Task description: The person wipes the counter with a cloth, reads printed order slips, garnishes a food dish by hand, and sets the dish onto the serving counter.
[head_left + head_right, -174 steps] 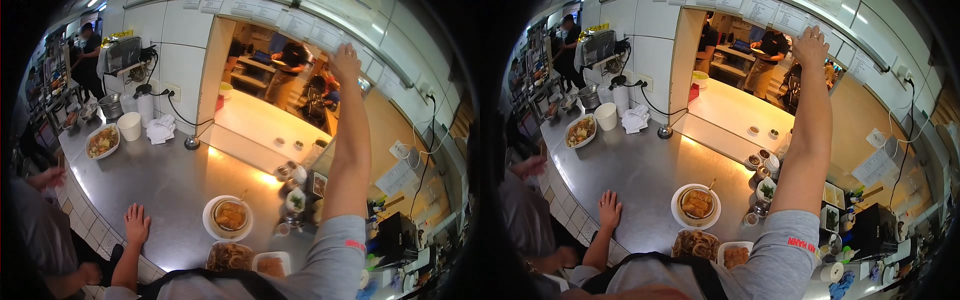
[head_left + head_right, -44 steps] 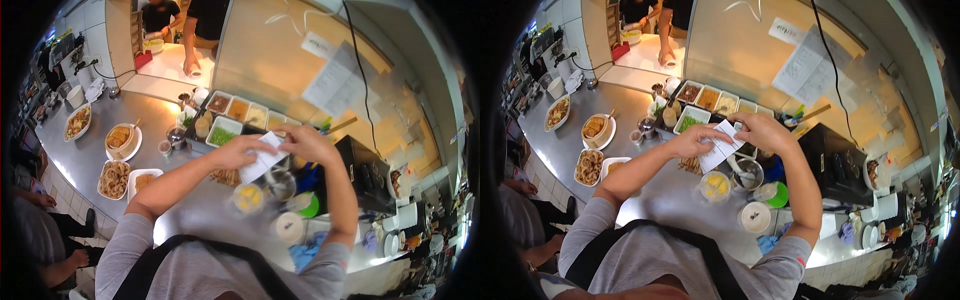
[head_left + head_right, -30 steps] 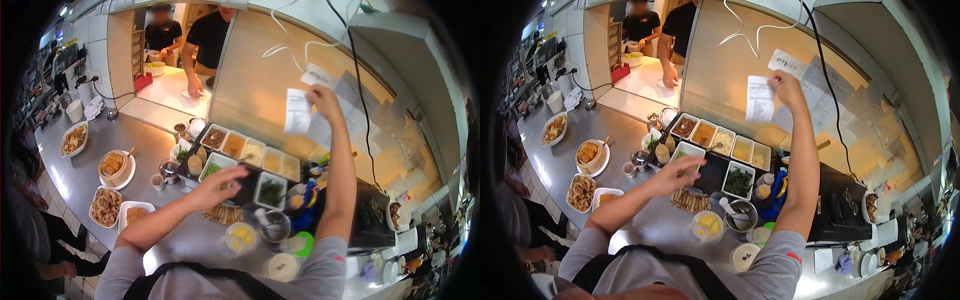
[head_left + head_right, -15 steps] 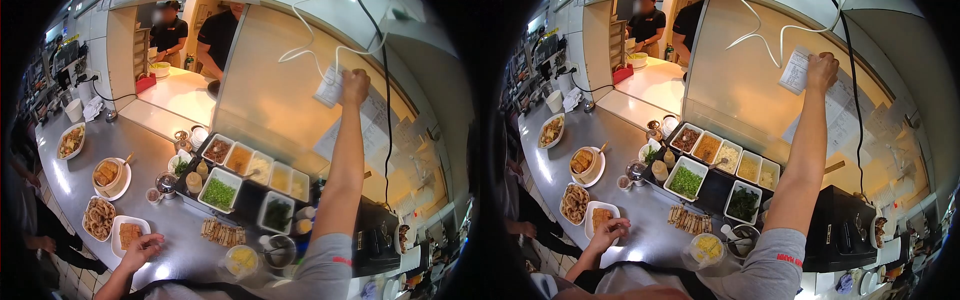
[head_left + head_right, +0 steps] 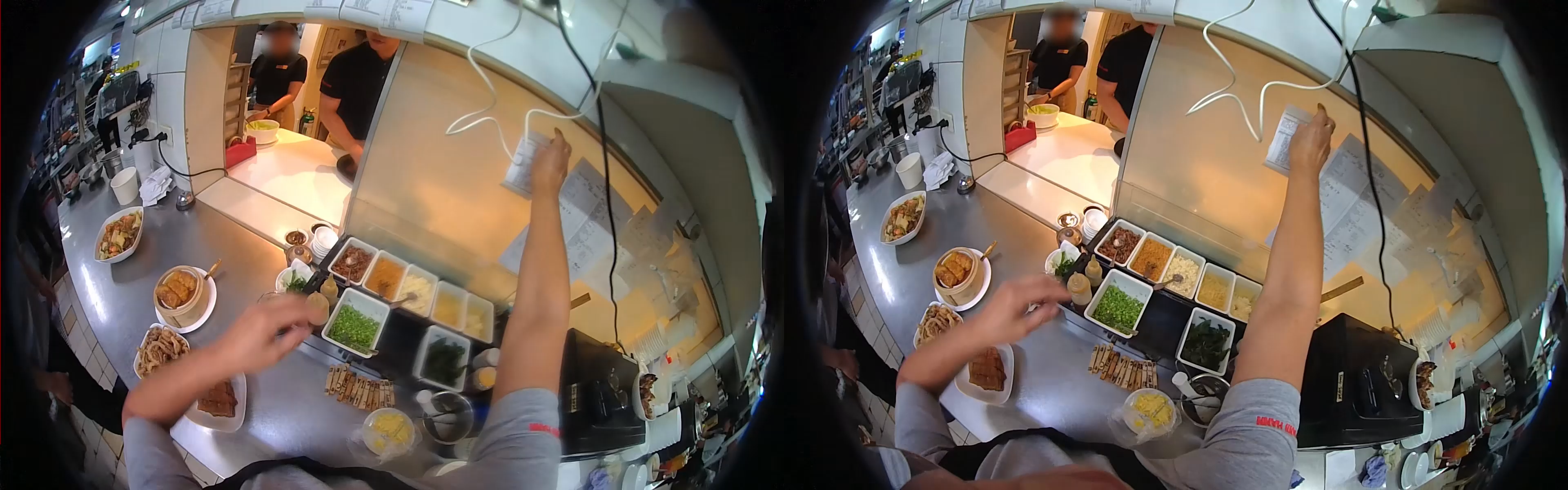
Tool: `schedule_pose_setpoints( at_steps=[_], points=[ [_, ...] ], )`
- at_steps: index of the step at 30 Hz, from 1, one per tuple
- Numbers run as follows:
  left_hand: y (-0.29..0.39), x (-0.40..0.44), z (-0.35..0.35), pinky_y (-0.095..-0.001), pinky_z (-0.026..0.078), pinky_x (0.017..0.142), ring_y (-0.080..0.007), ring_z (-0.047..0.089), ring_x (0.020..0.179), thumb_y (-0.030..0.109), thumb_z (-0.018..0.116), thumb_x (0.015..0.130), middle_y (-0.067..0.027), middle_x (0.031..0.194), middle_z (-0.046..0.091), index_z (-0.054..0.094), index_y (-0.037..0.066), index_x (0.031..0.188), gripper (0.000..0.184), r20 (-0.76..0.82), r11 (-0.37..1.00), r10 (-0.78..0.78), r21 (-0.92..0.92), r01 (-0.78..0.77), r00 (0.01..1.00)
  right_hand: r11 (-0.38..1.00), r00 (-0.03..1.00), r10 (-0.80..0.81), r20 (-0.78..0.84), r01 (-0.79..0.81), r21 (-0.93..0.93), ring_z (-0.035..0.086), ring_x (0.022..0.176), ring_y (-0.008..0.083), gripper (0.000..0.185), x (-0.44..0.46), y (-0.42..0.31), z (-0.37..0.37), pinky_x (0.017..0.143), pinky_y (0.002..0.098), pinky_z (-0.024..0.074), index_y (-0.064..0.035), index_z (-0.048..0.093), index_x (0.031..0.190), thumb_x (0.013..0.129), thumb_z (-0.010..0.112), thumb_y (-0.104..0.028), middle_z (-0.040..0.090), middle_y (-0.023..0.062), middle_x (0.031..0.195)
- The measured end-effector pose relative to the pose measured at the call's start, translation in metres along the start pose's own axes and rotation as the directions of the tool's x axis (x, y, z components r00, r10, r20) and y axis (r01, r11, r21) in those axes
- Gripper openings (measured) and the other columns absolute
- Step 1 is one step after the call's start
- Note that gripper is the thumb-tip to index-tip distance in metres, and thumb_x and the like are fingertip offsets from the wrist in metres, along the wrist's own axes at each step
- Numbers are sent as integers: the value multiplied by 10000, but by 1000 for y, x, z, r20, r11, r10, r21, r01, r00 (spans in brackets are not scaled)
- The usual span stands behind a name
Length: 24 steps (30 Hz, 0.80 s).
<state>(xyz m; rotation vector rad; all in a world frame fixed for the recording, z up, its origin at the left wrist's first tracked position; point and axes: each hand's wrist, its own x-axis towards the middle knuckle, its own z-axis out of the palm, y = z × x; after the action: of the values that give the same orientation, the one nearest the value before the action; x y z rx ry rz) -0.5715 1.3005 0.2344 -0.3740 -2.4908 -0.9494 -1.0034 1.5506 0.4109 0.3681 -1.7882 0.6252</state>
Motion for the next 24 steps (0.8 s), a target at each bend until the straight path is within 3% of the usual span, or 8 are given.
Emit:
schedule_pose_setpoints(
  at_steps=[2, 3, 6, 10, 14, 17, 19, 24],
  points=[
    [6, 60, -9, -394, 471, 749, -309, 575, 862, 62, 595, 805, -121, 932, 583, 604, 58, 1034, 229, -116, 965, 239, 133, -224, 964, 999, 999, -51, -7, 51, 15, 586, 954, 380, 344, -9, -3, -16, 826, 443, 488, -78, 512, 1196, 853, 524, -54, 499, 202, 1164],
    [26, 88, -17, -398, 466, 768, -315, 565, 899, 84, 606, 805, -122, 949, 570, 599, 61, 1057, 253, -153, 971, 184, 180, -156, 971, 993, 993, -114, 14, 113, 26, 587, 949, 372, 329, -14, -13, -34, 820, 439, 487, -74, 524, 1176, 848, 532, -51, 513, 190, 1139],
    [43, 177, -17, -380, 469, 710, -288, 564, 836, 131, 661, 799, -124, 908, 532, 510, 90, 1219, 448, -373, 866, 458, 393, -310, 807, 958, 957, -283, 70, 278, 71, 591, 934, 340, 277, -33, -56, -105, 800, 423, 486, -69, 565, 1106, 831, 561, -45, 554, 150, 1054],
    [70, 255, -7, -404, 496, 744, -307, 586, 937, 167, 684, 771, -140, 985, 573, 427, 103, 1301, 592, -373, 824, 460, 518, -230, 806, 823, 824, -567, -10, 567, 44, 604, 886, 269, 219, -31, -121, -215, 743, 377, 488, -87, 616, 1001, 789, 597, -36, 593, 96, 918],
    [85, 283, -5, -434, 507, 710, -325, 613, 899, 172, 656, 784, -139, 953, 615, 535, 72, 1125, 375, -276, 802, 325, 588, -109, 904, 582, 592, -805, -23, 782, -222, 611, 835, 231, 175, 1, -168, -283, 677, 345, 488, -82, 644, 913, 747, 604, -43, 610, 79, 891],
    [74, 299, 0, -450, 511, 676, -334, 630, 849, 177, 627, 805, -139, 891, 633, 588, 47, 950, 198, -254, 744, 368, 658, -119, 895, 420, 544, -815, 200, 792, -443, 611, 845, 236, 141, 36, -181, -278, 678, 346, 484, -54, 665, 845, 719, 601, -61, 631, 76, 906],
    [72, 298, -2, -451, 511, 659, -336, 640, 815, 179, 610, 818, -143, 840, 645, 601, 31, 836, 149, -256, 739, 398, 658, -143, 881, 363, 645, -664, 378, 720, -591, 607, 887, 236, 137, 58, -194, -270, 718, 350, 486, -56, 681, 839, 735, 591, -57, 647, 78, 924],
    [83, 290, -28, -382, 524, 610, -291, 653, 670, 211, 621, 841, -123, 650, 638, 643, 10, 856, 203, -473, 950, 313, 165, -266, 824, 244, 752, -424, 504, 631, -736, 599, 968, 252, 169, 112, -189, -232, 796, 361, 493, -83, 701, 889, 806, 554, -76, 671, 77, 970]
  ],
)
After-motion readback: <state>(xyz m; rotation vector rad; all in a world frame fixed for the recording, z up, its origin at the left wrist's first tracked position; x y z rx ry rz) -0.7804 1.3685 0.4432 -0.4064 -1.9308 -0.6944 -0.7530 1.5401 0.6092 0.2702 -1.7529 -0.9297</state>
